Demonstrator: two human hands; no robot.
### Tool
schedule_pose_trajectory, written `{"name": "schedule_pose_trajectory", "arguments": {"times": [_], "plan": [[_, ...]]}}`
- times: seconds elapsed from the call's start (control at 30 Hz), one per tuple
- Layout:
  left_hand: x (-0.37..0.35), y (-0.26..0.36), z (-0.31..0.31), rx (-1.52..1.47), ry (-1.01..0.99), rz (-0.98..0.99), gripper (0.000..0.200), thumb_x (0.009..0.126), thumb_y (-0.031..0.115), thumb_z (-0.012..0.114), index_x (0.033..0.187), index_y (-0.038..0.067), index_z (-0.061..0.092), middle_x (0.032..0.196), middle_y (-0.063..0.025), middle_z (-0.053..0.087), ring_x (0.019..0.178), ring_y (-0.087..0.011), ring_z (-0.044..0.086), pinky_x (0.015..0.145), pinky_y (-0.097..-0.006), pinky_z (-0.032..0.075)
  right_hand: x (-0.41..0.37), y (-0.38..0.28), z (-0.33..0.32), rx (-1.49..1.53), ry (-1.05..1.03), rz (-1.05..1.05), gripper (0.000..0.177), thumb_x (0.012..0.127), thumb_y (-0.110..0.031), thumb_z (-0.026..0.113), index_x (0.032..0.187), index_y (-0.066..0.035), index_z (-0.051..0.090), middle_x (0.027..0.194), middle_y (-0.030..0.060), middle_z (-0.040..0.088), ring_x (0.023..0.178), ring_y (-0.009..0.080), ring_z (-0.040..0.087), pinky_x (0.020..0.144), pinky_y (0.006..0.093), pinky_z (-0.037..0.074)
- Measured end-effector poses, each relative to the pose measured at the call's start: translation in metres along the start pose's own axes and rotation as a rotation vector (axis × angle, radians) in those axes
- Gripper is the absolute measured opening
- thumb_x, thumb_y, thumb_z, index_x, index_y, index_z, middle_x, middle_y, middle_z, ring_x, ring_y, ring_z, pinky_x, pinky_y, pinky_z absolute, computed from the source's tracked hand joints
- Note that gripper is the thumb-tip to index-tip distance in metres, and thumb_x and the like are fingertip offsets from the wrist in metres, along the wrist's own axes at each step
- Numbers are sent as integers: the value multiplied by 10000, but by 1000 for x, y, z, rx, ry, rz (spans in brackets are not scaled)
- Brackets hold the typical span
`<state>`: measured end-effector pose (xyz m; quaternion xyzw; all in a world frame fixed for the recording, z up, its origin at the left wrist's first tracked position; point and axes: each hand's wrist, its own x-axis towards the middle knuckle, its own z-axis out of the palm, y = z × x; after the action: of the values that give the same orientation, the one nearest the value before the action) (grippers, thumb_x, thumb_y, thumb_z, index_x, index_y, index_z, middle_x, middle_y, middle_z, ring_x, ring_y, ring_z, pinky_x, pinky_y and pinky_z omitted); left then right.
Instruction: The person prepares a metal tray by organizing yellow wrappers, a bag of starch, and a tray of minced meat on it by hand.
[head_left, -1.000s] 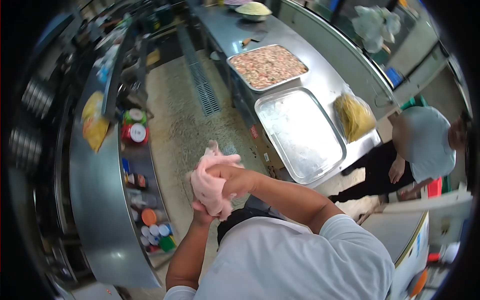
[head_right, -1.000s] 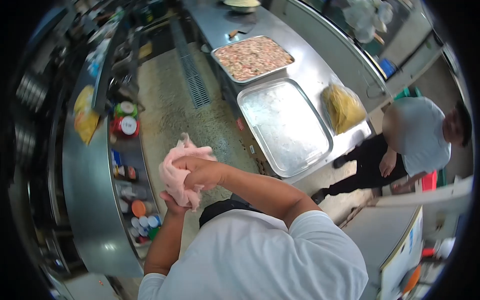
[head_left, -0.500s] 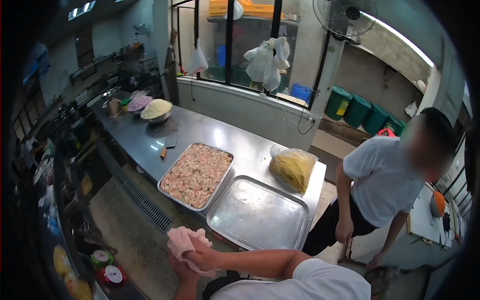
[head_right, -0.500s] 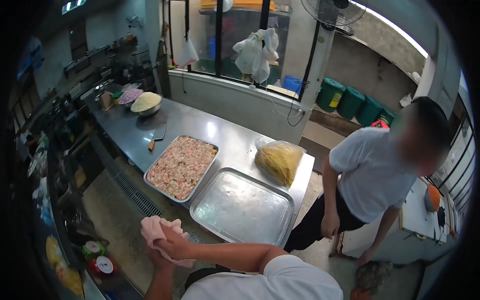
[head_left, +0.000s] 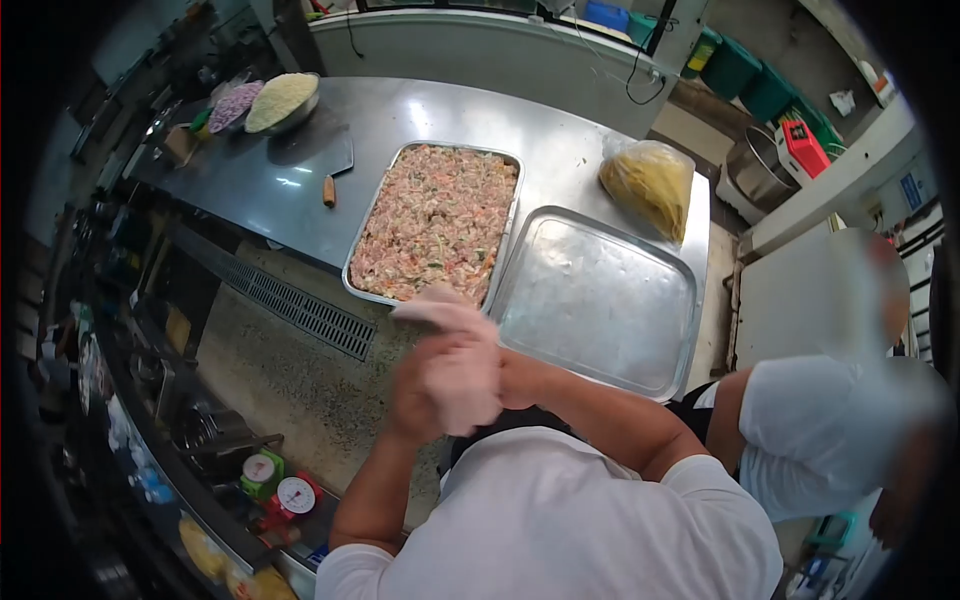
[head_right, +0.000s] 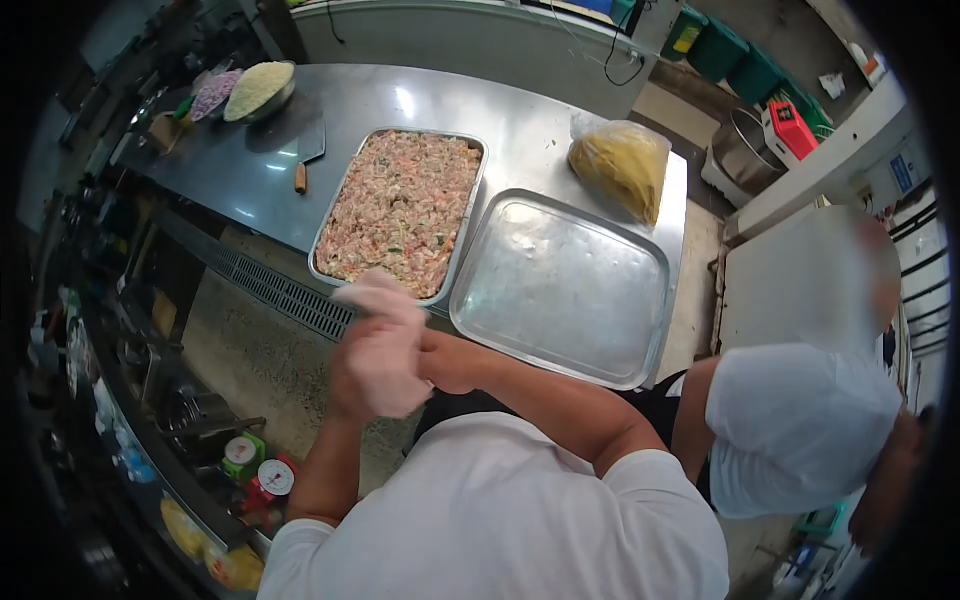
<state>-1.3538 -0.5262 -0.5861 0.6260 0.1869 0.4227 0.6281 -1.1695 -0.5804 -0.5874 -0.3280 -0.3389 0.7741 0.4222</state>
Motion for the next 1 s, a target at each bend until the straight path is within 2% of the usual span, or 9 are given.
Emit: {"name": "schedule_pose_trajectory", "arguments": {"times": [0.07,0.17,0.33,0.43,0.63,0.77,0.83,0.93,1.0], "plan": [[28,6,-2,235,-272,115,589,882,240,776,1366,-27,572,1328,-166,652,1127,-262,690,979,-392,541,13,4,1,-46,139,17,514,917,-191,710,1391,-74,550,1312,80,610,1183,216,601,1033,355,455],[43,-6,-12,183,-287,-92,604,837,245,814,1328,-31,598,1299,-186,652,1129,-302,690,975,-405,541,24,3,2,-412,197,2,400,915,-185,707,1291,-82,617,1230,64,646,1116,192,619,987,334,479],[70,-9,-1,389,-384,100,616,832,226,820,1356,-3,591,1377,-211,587,1229,-377,624,1029,-438,509,24,-49,-11,-1231,-66,200,228,910,-175,702,1123,-97,729,1093,37,705,1006,152,648,912,299,518],[74,-27,23,444,-300,186,645,828,199,830,1388,12,571,1442,-215,537,1310,-392,560,1068,-458,480,-15,16,-85,-376,209,-351,528,884,-160,811,1357,-41,607,1345,70,637,1198,155,601,1086,332,459],[89,-92,73,679,-647,167,604,883,207,787,1430,80,564,1459,-180,538,1362,-421,515,1097,-484,463,-142,-42,-187,-318,393,-838,669,906,-281,781,1432,20,497,1356,94,618,1193,184,613,1039,363,506],[91,-150,120,898,-907,107,583,923,336,746,1455,172,572,1574,-137,448,1499,-408,346,1197,-551,329,-253,-34,-206,-11,964,-803,553,987,-283,685,1438,-24,498,1308,101,625,1148,215,639,971,369,549],[89,-183,138,1019,-1024,63,604,948,470,673,1493,245,543,1667,-112,321,1569,-385,198,1250,-603,161,-296,-38,-241,-155,1039,-713,502,969,-265,708,1390,-43,550,1248,91,648,1084,194,654,909,356,562],[87,-216,147,1189,-996,22,618,970,519,613,1528,276,508,1684,-86,302,1581,-363,175,1258,-598,112,-329,-49,-308,-564,1221,-494,373,951,-227,707,1259,-30,636,1122,76,685,966,180,672,803,341,568],[87,-232,142,1248,-964,83,623,976,540,586,1547,314,483,1700,-55,277,1589,-327,163,1264,-590,97,-326,-79,-319,-330,1218,-440,291,936,-198,701,1165,-19,679,1022,70,700,892,173,678,740,328,561]]}}
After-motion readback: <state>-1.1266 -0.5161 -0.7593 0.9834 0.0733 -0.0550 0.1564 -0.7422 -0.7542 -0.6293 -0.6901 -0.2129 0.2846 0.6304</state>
